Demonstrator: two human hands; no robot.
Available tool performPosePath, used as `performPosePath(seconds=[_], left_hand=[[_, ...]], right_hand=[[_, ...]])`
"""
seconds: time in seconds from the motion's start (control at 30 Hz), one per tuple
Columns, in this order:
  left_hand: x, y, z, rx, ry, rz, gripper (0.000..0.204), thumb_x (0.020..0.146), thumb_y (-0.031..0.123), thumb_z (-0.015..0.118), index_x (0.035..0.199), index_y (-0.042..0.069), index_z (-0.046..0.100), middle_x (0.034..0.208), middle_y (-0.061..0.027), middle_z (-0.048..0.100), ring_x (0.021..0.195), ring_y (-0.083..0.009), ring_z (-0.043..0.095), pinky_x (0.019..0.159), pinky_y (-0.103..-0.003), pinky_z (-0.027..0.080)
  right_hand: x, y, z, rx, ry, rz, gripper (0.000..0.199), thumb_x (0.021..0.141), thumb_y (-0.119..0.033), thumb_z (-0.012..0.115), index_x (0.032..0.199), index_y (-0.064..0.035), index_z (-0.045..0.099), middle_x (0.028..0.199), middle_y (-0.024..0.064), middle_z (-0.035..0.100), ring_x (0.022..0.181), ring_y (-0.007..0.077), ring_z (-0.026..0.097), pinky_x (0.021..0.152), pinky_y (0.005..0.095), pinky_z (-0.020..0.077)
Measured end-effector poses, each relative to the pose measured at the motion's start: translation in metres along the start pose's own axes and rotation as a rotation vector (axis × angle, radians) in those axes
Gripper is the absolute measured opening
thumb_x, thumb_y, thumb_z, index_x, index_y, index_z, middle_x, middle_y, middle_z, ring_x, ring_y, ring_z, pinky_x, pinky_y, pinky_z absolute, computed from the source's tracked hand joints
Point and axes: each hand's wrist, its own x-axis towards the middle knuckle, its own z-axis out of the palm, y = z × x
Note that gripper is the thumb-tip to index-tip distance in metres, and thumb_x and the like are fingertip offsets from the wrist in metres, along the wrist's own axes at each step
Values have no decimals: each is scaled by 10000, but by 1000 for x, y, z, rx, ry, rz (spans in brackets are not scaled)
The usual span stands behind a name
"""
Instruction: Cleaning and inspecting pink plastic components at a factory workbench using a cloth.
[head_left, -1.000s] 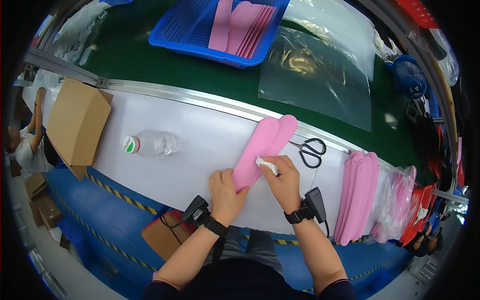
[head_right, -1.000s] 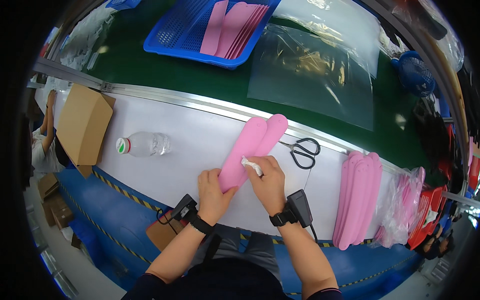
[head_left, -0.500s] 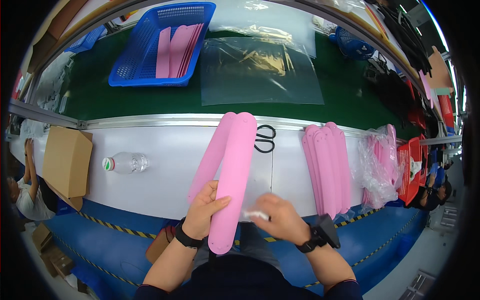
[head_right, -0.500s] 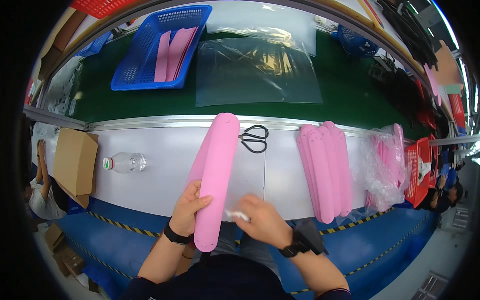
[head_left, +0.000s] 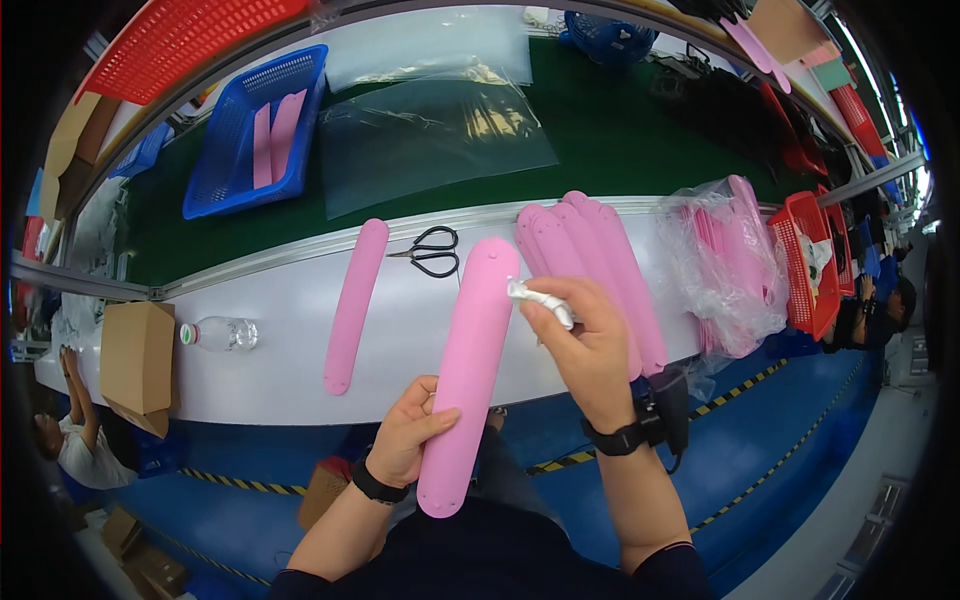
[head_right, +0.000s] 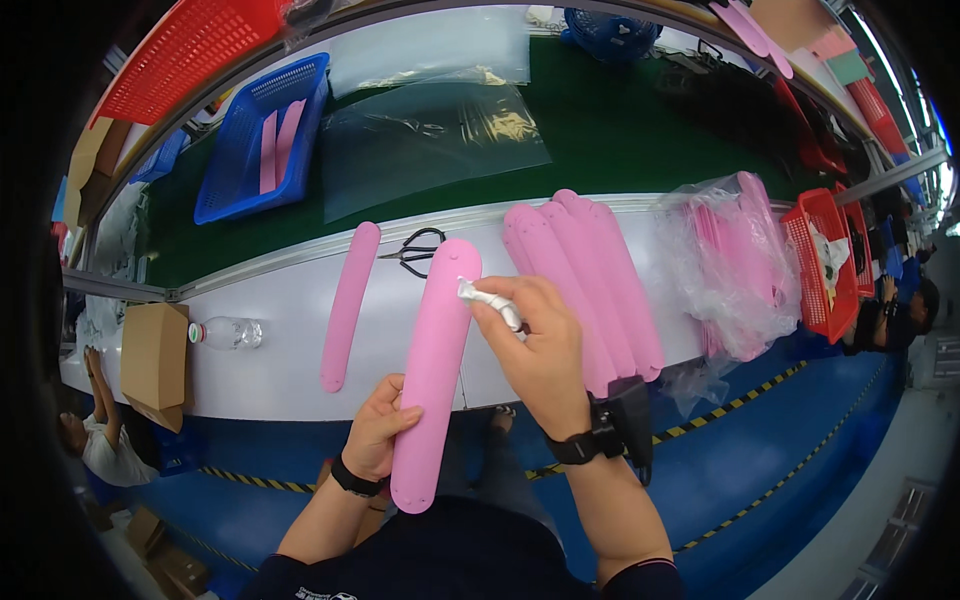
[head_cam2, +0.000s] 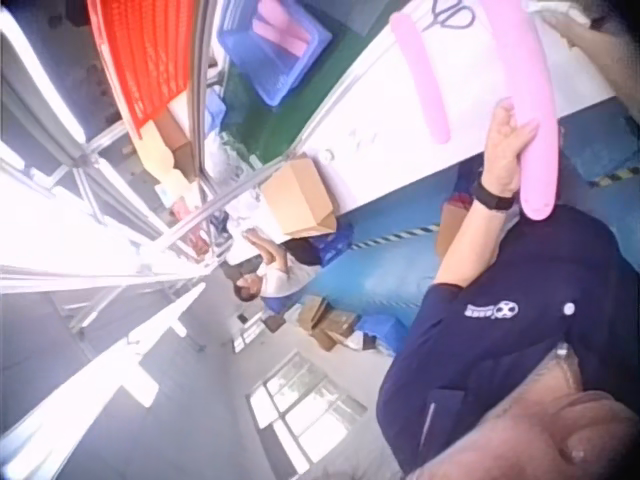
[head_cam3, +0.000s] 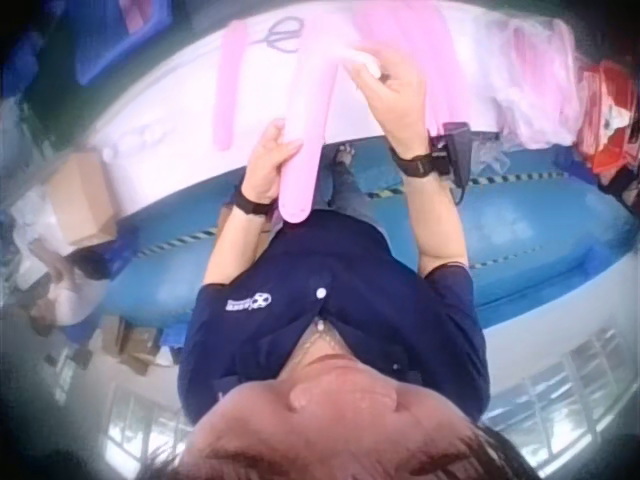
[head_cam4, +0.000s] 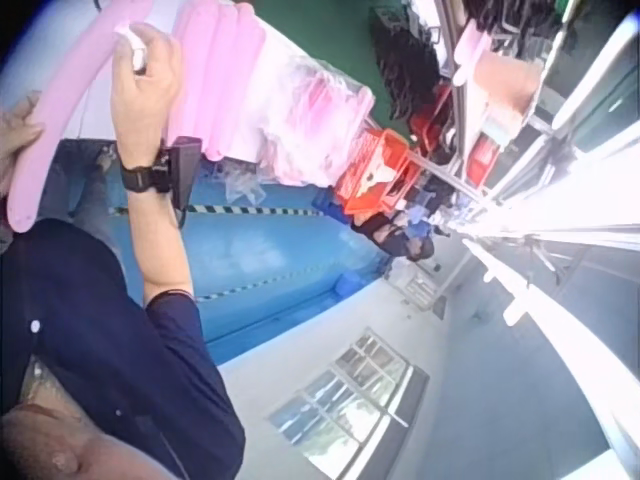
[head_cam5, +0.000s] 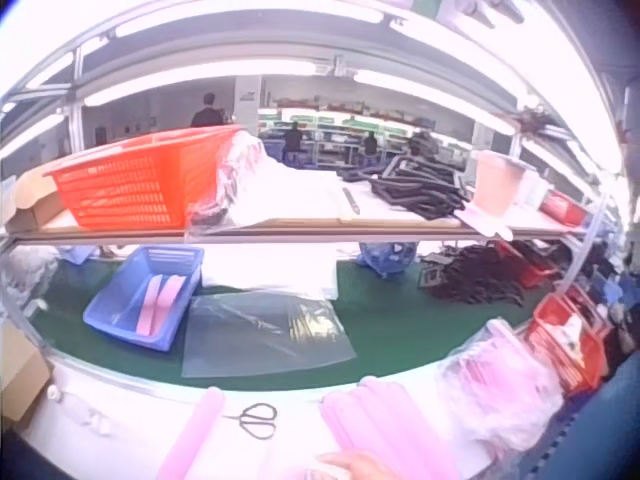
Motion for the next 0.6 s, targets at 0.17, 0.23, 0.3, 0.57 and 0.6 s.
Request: performPosePath(seconds=[0.17,0.23,0.3,0.57,0.6], left_hand=[[14,-6,-15,83,187,129,307,870,24,570,1147,24,437,1002,-106,608,882,-166,611,781,-315,524],[34,-18,-37,120,176,86,305,872,30,571,1146,17,437,994,-105,611,870,-159,612,766,-307,522],[57,-32,-59,163,169,44,303,875,36,571,1146,10,438,986,-104,615,858,-153,612,751,-299,520],[81,-28,-88,1046,486,388,387,845,163,641,1146,-30,493,967,-125,617,882,-222,573,782,-354,474],[78,-18,-96,1679,638,756,413,829,188,656,1143,-30,500,961,-146,614,914,-269,555,815,-395,454]], right_hand=[[-105,81,-46,-819,-1217,128,145,796,-118,557,834,2,630,892,215,588,857,360,615,729,427,514],[-148,112,-87,-980,-869,279,139,783,-107,576,857,-4,629,881,205,586,834,363,609,720,421,510],[-145,109,-94,-1008,-692,314,139,781,-105,590,874,-9,630,878,194,587,828,358,606,720,419,506],[-114,71,-37,-521,-352,276,163,783,-97,652,931,-33,628,884,143,586,785,336,593,683,382,485],[-113,67,-33,-481,-324,285,165,782,-94,655,932,-31,626,880,141,584,776,331,593,673,374,485]])
